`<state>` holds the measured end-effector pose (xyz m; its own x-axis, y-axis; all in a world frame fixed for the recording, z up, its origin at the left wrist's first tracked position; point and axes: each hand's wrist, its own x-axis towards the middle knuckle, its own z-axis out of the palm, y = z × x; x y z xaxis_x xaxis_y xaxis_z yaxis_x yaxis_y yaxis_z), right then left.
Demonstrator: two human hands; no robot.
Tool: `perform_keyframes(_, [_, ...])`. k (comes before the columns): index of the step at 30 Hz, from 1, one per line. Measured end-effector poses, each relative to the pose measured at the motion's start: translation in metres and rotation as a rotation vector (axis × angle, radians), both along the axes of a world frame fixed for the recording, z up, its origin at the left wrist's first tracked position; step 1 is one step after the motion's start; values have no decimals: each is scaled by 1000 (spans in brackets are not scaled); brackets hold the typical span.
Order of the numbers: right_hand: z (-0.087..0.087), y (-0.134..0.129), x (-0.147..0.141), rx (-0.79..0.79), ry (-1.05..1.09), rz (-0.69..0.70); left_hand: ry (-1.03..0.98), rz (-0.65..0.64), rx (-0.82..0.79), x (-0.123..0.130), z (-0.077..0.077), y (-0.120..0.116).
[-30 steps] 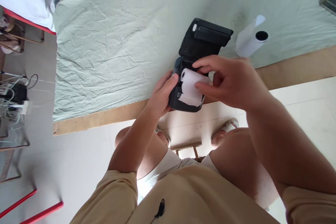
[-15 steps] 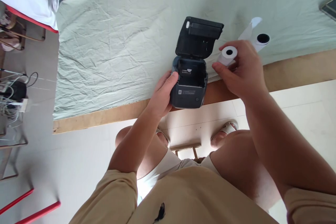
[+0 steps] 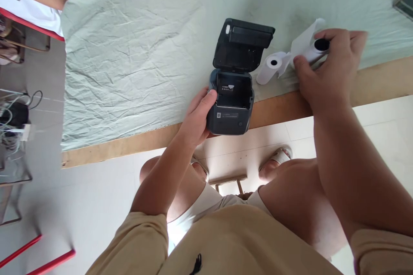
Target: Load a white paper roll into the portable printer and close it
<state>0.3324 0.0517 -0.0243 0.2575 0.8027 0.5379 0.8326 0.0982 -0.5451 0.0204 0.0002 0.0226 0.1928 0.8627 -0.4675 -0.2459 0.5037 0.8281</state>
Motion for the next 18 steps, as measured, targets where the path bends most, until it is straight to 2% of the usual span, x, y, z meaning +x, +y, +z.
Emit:
perform_keyframes(4, [3, -7, -5, -183, 79, 33, -6, -18, 27, -1, 0, -1])
perform_keyframes(6, [5, -10, -7, -227, 71, 61, -4, -14, 27, 0, 0, -2])
perform_keyframes(9, [5, -10, -6, -227, 36, 62, 6, -3, 37, 0, 1, -3])
perform_keyframes(13, [2, -7, -6, -180, 111, 49, -9, 1, 54, 1, 0, -2])
perform_keyframes(18, [-1, -7, -7, -187, 81, -16, -26, 10, 36, 1, 0, -1])
